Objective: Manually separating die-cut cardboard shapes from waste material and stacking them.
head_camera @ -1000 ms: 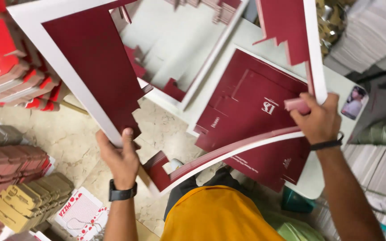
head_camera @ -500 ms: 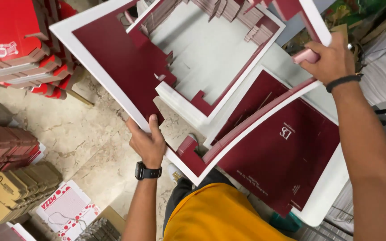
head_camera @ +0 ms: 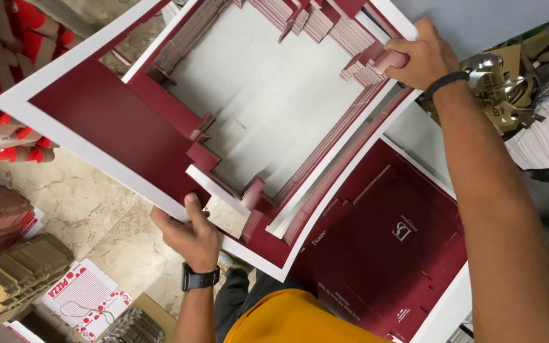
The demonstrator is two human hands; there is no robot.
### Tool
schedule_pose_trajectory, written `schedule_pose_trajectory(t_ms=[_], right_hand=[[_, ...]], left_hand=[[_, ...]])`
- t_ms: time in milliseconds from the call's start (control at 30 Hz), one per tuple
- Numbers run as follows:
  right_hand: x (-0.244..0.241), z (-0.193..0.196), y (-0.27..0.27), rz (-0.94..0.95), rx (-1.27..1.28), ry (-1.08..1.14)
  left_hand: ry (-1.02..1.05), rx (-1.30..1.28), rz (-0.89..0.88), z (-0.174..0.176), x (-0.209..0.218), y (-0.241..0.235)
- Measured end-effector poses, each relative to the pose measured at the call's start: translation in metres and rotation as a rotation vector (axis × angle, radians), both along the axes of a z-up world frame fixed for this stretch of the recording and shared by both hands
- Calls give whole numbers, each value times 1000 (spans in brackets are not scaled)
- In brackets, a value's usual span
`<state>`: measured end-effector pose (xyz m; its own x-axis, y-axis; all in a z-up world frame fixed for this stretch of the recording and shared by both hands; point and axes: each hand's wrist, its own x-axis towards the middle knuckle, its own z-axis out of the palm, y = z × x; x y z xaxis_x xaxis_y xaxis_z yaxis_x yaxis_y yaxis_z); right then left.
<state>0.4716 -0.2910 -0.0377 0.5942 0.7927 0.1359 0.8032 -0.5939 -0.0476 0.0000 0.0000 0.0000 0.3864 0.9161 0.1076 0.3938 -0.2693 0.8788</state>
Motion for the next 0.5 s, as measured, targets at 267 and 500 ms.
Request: schedule_pose_trajectory(t_ms=[267,500], right_hand=[[26,-26,14,-23,-5,160],[36,-42,20,-58,-55,238]], left_hand=[[59,-58,74,-14,30,2],[102,-15,70,-55,41,10]])
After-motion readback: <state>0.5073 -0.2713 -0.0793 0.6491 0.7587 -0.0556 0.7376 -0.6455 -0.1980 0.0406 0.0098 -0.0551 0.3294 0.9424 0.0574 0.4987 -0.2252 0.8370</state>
